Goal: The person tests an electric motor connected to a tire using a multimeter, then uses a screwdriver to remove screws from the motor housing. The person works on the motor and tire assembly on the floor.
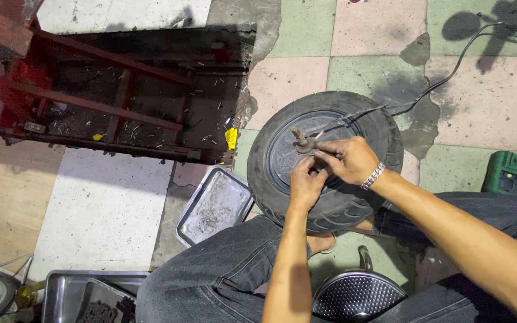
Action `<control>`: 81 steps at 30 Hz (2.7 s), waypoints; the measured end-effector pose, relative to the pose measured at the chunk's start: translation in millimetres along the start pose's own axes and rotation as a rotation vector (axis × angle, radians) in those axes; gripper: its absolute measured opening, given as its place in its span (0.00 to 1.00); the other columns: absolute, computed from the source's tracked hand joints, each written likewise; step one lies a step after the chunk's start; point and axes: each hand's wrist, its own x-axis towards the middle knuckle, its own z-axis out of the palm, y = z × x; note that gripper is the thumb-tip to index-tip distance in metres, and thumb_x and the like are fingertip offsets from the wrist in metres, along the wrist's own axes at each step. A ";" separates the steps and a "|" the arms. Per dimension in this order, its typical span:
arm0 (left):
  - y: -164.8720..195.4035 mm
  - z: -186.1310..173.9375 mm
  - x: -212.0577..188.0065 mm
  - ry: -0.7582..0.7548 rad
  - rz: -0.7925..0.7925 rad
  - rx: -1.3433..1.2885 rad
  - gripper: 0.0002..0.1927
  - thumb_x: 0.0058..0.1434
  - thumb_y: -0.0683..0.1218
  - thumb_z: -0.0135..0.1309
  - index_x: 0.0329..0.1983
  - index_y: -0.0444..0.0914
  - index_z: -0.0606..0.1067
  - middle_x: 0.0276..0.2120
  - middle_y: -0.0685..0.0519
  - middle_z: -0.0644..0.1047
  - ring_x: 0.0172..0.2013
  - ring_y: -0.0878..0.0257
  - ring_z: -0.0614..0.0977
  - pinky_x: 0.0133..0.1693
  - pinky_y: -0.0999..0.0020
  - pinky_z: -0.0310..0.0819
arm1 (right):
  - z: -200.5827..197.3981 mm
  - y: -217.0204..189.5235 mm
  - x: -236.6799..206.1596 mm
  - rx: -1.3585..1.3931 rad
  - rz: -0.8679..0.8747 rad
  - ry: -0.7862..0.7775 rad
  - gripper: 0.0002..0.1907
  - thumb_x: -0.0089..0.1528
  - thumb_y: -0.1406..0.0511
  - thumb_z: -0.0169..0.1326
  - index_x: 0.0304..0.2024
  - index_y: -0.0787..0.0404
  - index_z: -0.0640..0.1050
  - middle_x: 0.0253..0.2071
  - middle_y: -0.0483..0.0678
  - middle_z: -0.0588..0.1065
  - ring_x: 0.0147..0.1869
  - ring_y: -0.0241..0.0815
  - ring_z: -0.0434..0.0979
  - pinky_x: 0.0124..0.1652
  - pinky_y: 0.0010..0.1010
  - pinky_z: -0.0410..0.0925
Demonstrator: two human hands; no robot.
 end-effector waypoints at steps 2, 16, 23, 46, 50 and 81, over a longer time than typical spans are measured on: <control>-0.7 -2.3 0.0 -0.017 0.106 -0.034 0.11 0.57 0.43 0.64 0.42 0.34 0.81 0.37 0.49 0.81 0.36 0.61 0.81 0.38 0.65 0.74 | -1.9 2.4 -0.3 -0.037 -0.047 0.022 0.13 0.62 0.64 0.60 0.47 0.62 0.83 0.38 0.57 0.81 0.40 0.54 0.84 0.37 0.36 0.74; -10.7 5.1 3.2 0.003 0.096 0.087 0.10 0.55 0.45 0.65 0.39 0.37 0.83 0.41 0.48 0.83 0.45 0.51 0.83 0.46 0.60 0.77 | -10.7 -21.5 5.7 -0.008 -0.029 -0.073 0.19 0.62 0.64 0.56 0.55 0.60 0.81 0.35 0.59 0.79 0.35 0.58 0.81 0.32 0.41 0.71; -13.4 10.3 6.4 -0.013 0.169 0.237 0.19 0.48 0.45 0.68 0.42 0.34 0.79 0.44 0.44 0.79 0.47 0.46 0.78 0.48 0.55 0.73 | -9.7 -21.4 12.5 -0.118 0.066 -0.045 0.13 0.64 0.63 0.57 0.51 0.56 0.80 0.34 0.59 0.79 0.36 0.58 0.82 0.35 0.43 0.73; -102.4 -208.8 -26.6 -0.474 -0.369 0.987 0.12 0.51 0.37 0.53 0.38 0.38 0.79 0.42 0.37 0.80 0.46 0.40 0.81 0.47 0.47 0.75 | -43.6 -40.7 34.2 -0.036 0.226 -0.344 0.11 0.64 0.62 0.59 0.45 0.62 0.79 0.37 0.49 0.84 0.33 0.43 0.85 0.35 0.35 0.76; -132.9 -211.2 -54.4 -0.149 -0.598 0.812 0.08 0.58 0.43 0.54 0.38 0.38 0.81 0.41 0.39 0.81 0.47 0.42 0.81 0.51 0.50 0.74 | -19.8 -38.0 13.5 0.142 0.010 -0.307 0.16 0.62 0.64 0.57 0.51 0.63 0.78 0.39 0.50 0.84 0.37 0.42 0.87 0.36 0.29 0.77; 60.1 -115.5 3.0 -0.429 0.255 0.001 0.16 0.69 0.51 0.59 0.55 0.40 0.80 0.45 0.51 0.78 0.46 0.58 0.81 0.49 0.62 0.77 | -12.7 -29.5 -7.0 0.185 -0.087 -0.558 0.08 0.54 0.67 0.62 0.35 0.61 0.85 0.31 0.54 0.82 0.30 0.50 0.84 0.32 0.34 0.75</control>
